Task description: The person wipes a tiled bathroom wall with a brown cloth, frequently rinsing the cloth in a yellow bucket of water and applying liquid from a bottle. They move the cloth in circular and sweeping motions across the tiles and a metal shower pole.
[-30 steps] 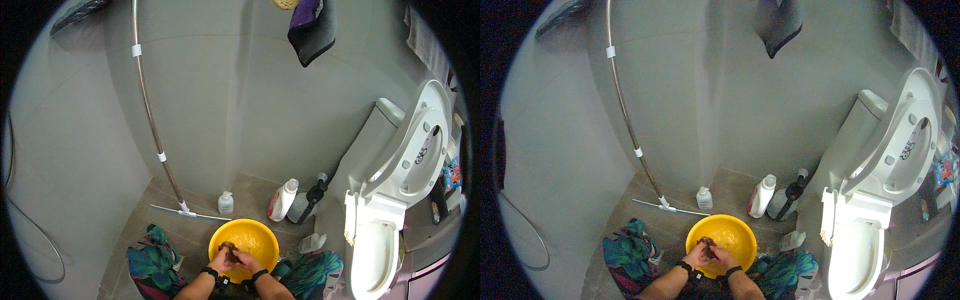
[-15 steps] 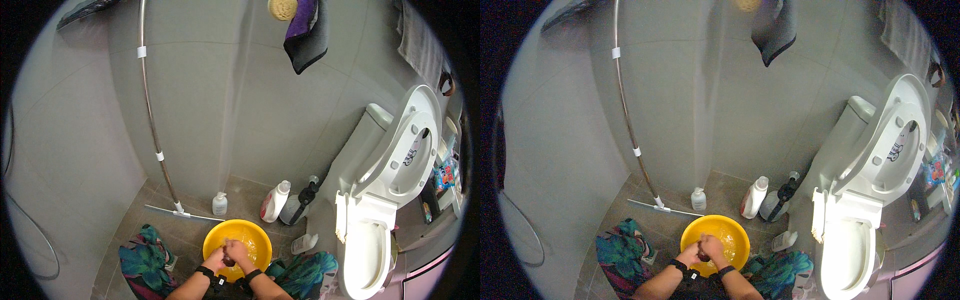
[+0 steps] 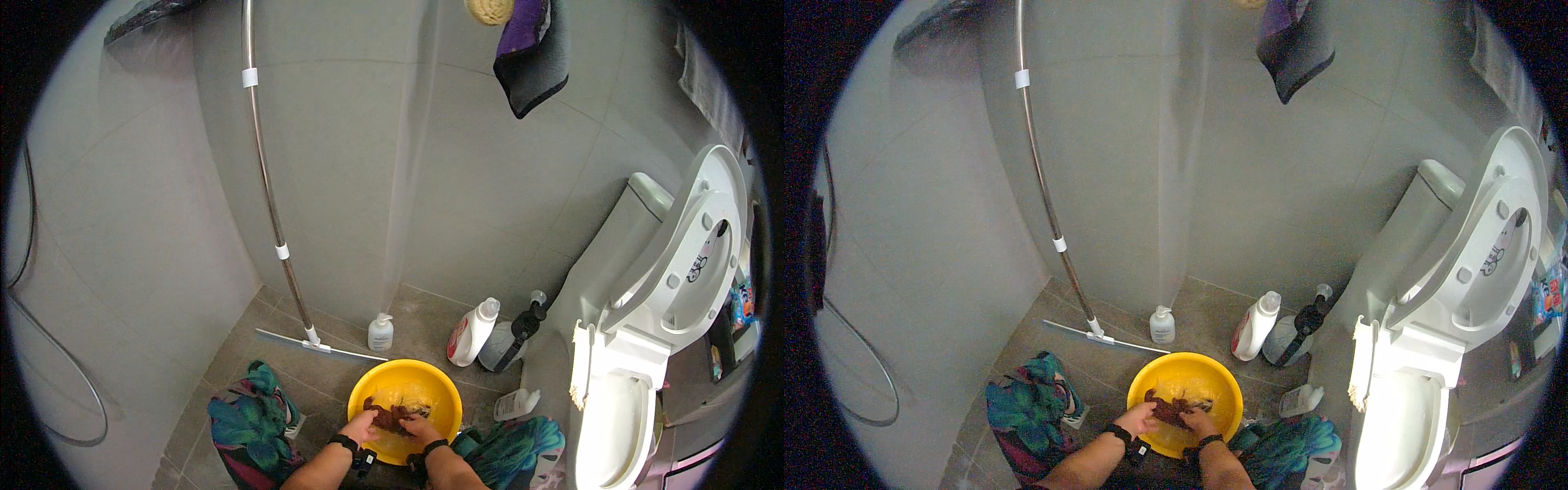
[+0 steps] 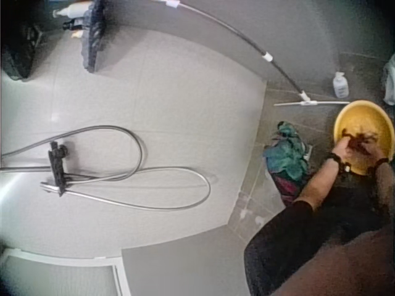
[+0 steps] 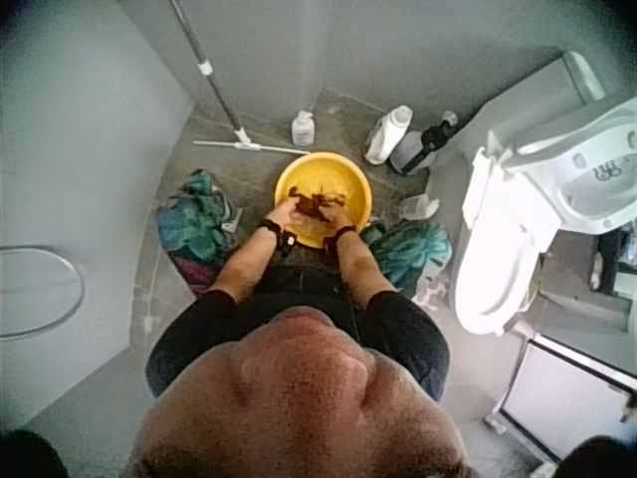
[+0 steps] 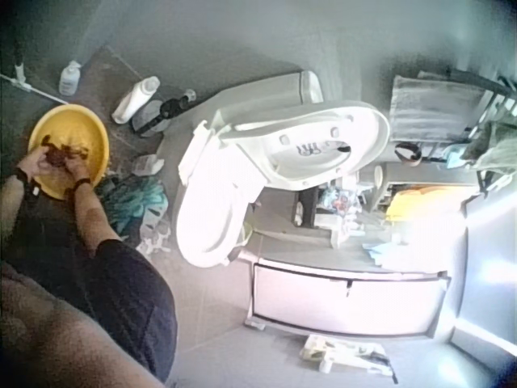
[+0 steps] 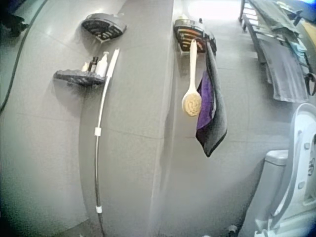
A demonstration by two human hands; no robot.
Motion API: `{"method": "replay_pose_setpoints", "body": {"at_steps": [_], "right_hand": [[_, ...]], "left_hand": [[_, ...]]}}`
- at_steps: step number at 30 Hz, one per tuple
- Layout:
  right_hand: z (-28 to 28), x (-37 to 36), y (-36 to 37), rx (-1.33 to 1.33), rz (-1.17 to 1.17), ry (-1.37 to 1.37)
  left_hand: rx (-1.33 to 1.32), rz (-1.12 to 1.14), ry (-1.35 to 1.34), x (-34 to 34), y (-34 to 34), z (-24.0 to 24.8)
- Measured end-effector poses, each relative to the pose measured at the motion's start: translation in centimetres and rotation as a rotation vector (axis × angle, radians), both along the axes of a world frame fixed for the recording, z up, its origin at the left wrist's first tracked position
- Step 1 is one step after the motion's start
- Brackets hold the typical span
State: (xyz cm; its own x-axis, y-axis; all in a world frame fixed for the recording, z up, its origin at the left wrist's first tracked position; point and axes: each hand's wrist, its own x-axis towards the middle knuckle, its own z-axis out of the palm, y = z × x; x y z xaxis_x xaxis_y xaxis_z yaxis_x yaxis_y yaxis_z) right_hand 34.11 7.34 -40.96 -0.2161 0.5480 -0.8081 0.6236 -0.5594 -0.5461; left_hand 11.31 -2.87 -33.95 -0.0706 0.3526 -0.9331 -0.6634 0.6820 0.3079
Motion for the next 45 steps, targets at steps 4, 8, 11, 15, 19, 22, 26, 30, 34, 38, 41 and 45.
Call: {"method": "replay_pose_setpoints", "body": {"at_steps": [4,8,11,15,19,22,26,30,34,38,41,45], "right_hand": [[3.7,-6.8,-2.3,-0.279,-0.076,0.319],[11.4,-12.2,-3.2,-0.042,0.080,0.365],[10.7,-13.5,-2.7,0.190,0.145,0.438],[8.8,-13.9,-2.7,0.712,0.252,-0.018],[5.6,-10.3,1.1,0.772,0.287,-0.433],[-0.1,-6.9,3.3,0.677,0.278,-0.544],[-6.9,-2.1,4.5,0.488,0.145,-0.622],[-10.6,-3.2,2.0,0.241,0.082,-0.315],[-9.1,-6.8,0.2,-0.053,0.080,0.074],[-4.2,-9.3,1.6,-0.194,0.150,0.343],[-0.5,-10.5,2.7,-0.227,0.212,0.468],[1.0,-10.5,3.4,-0.081,0.074,0.426]], "left_hand": [[0.132,0.080,-0.174,-0.7,0.0,-0.4],[0.482,0.325,-0.466,-3.5,0.6,-1.1],[0.643,0.373,-0.552,-4.1,1.8,-2.9],[0.614,0.395,-0.453,-1.2,1.8,-5.5],[0.496,0.178,-0.436,2.6,1.5,-6.0],[0.362,0.093,-0.243,1.1,1.7,-5.7],[0.208,0.134,-0.102,-1.8,2.2,-7.8],[0.030,0.287,-0.163,-3.9,1.5,-13.1],[0.019,0.281,-0.198,-3.4,1.5,-17.2],[0.233,0.283,-0.361,-3.7,2.5,-17.9],[0.335,0.263,-0.458,-5.6,1.7,-18.7],[0.345,0.247,-0.502,-4.9,2.0,-16.0]]}}
